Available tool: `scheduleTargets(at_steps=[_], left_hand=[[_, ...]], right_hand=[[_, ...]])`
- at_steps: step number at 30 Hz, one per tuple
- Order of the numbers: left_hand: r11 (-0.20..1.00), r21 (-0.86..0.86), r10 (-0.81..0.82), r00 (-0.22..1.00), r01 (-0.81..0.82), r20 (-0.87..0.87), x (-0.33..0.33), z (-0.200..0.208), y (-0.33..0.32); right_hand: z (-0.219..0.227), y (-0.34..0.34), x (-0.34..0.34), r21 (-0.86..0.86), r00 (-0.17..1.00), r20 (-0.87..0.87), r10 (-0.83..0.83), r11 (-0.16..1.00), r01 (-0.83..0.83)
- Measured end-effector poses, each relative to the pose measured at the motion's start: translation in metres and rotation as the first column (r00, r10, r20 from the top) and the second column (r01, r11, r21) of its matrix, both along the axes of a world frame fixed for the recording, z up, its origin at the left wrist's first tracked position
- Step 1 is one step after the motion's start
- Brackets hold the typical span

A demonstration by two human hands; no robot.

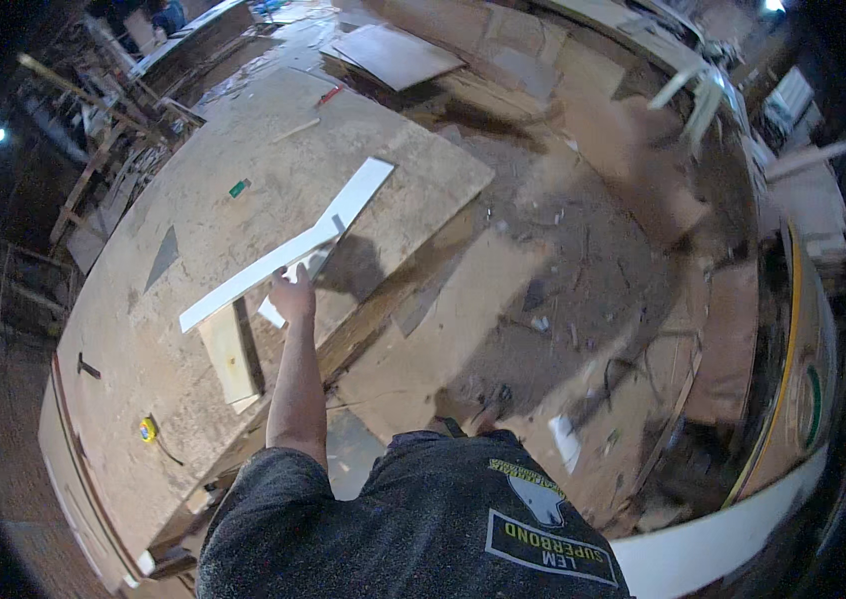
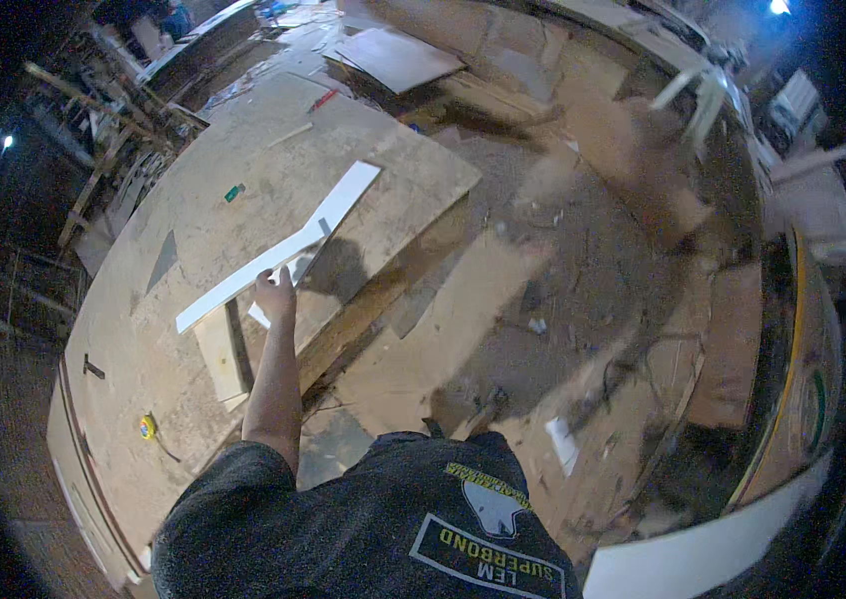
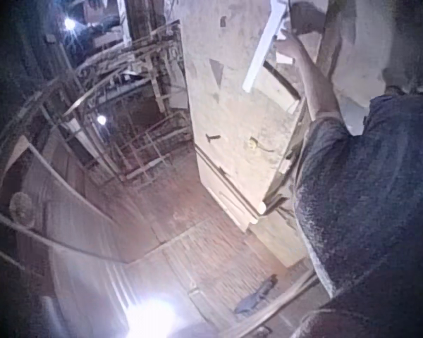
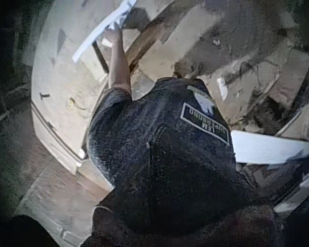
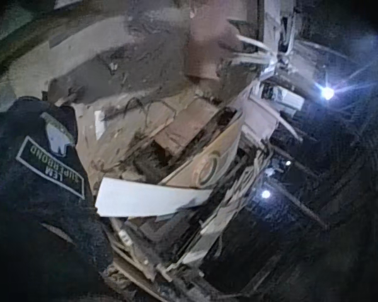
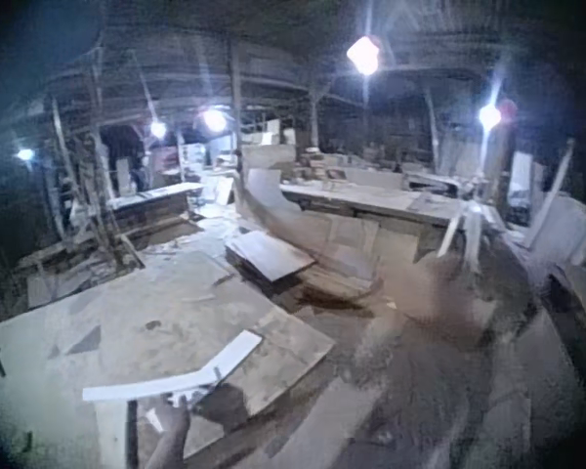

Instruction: The person measures, hammers, and assembles white wooden pieces using a hammer, tape measure, and a pneumatic nail gun in a workshop.

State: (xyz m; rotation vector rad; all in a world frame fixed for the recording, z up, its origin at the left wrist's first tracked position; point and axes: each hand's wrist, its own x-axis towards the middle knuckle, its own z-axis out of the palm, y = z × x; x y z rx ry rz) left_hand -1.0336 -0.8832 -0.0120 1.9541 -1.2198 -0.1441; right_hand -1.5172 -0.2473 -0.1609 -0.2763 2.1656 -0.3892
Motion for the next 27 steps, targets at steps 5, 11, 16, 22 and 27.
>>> scheduleTargets(at_steps=[5, 11, 16, 22, 27], left_hand=[[0.904, 0.292, 0.328, 0.945, -0.313, 0.0, -0.092, -0.013, -0.045], [0.845, 0.148, 0.507, 0.858, -0.513, 0.081, -0.086, -0.017, -0.038], [0.81, 0.075, 0.534, 0.785, -0.581, 0.314, -0.094, 0.003, -0.062], [0.956, 0.113, 0.214, 0.907, -0.271, 0.364, -0.189, 0.02, -0.176], [0.964, 0.265, -0.084, 0.963, 0.013, 0.257, -0.297, 0.03, -0.267]], right_hand=[[0.02, -0.099, -0.223, -0.024, 0.959, -0.283, 0.021, 0.999, -0.029], [0.091, -0.357, -0.453, -0.328, 0.742, -0.67, -0.019, 0.904, -0.272], [0.317, -0.586, -0.284, -0.966, 0.824, 0.095, 0.559, 0.252, -0.059], [0.429, -0.707, -0.15, -0.936, -0.229, -0.152, 0.961, -0.066, 0.344], [0.411, -0.8, -0.21, -0.955, -0.375, -0.033, 0.926, 0.082, 0.286]])
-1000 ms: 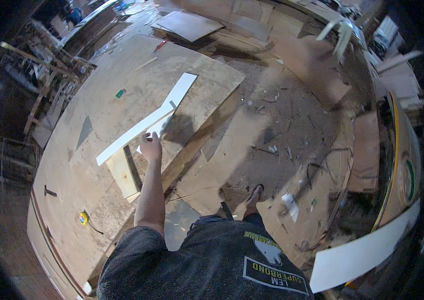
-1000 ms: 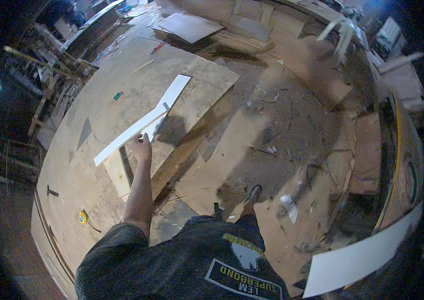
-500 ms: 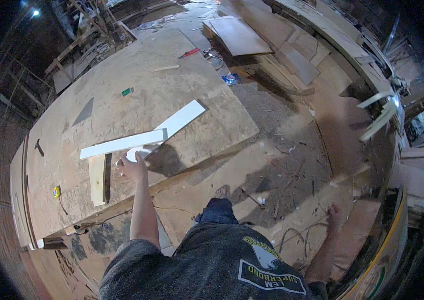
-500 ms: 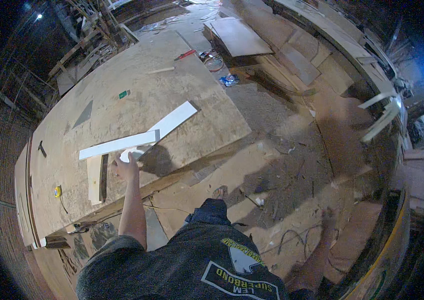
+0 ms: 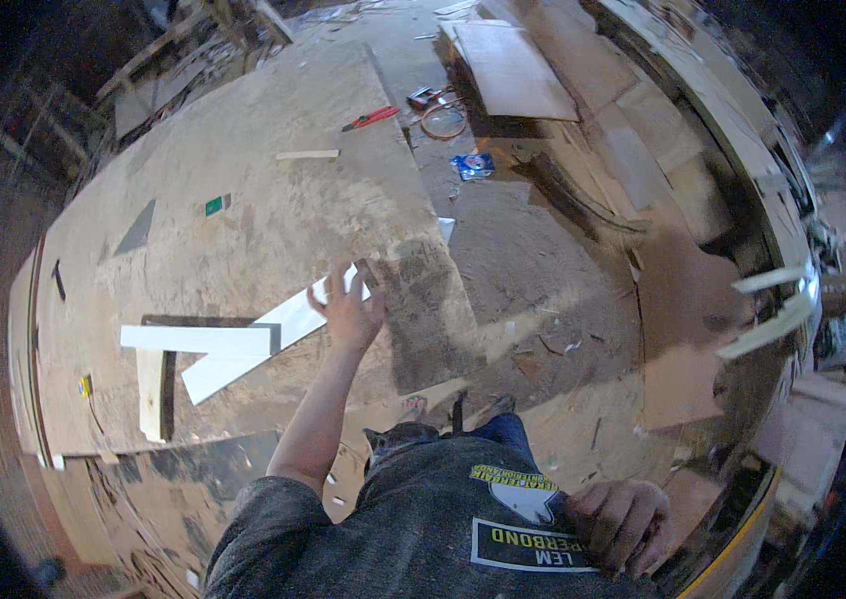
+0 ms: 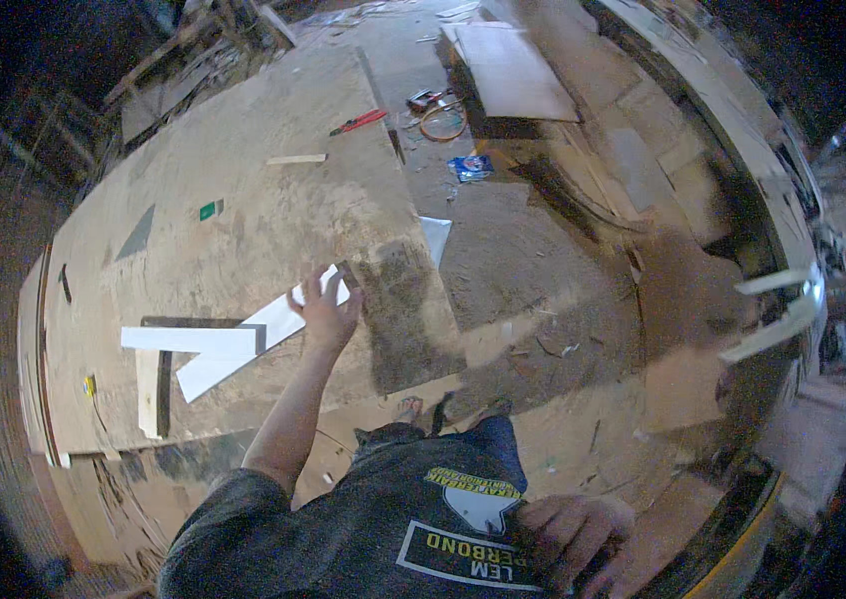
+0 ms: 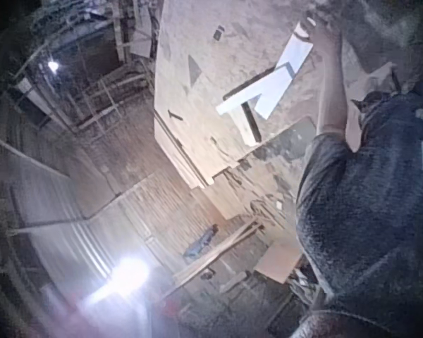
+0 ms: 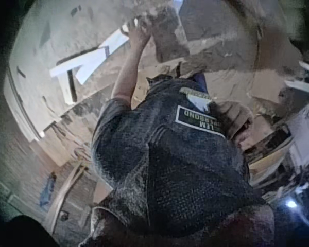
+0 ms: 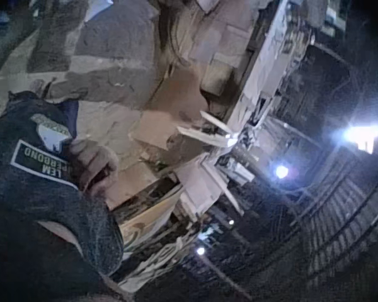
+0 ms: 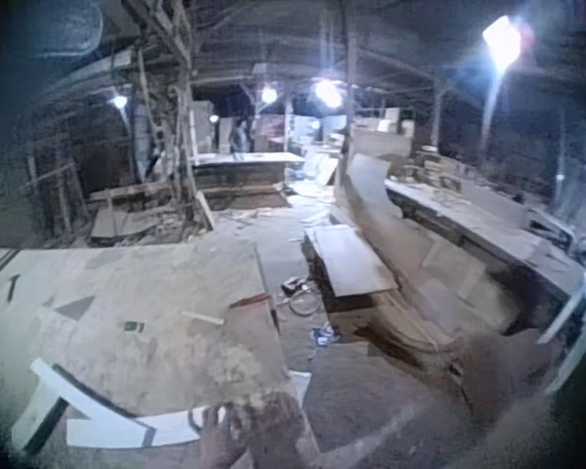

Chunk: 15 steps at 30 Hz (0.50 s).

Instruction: The person measures, hammers, and assembles white wooden pieces using a hammer, tape measure, and a pneumatic nail gun in a workshop.

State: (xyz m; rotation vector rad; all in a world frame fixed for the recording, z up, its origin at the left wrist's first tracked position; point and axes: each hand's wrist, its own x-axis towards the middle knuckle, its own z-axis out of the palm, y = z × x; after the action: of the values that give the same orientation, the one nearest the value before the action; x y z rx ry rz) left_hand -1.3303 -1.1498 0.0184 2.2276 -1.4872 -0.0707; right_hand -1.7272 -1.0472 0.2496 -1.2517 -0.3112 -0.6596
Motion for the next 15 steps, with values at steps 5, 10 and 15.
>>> scheduleTargets(at_steps=[5, 10, 15], left_hand=[[0.998, -0.039, 0.061, 0.989, -0.057, 0.132, -0.061, -0.051, -0.059], [0.98, -0.085, 0.189, 0.971, -0.178, 0.149, -0.097, -0.092, -0.053], [0.952, 0.001, 0.297, 0.92, -0.307, 0.256, -0.162, -0.054, -0.066]], right_hand=[[-0.013, -0.115, -0.06, 0.02, 0.988, -0.082, 0.127, 0.992, -0.126], [0.007, -0.231, -0.1, -0.015, 0.932, 0.095, 0.351, 0.936, -0.351], [-0.029, -0.321, -0.215, -0.145, 0.95, -0.023, 0.311, 0.939, -0.311]])
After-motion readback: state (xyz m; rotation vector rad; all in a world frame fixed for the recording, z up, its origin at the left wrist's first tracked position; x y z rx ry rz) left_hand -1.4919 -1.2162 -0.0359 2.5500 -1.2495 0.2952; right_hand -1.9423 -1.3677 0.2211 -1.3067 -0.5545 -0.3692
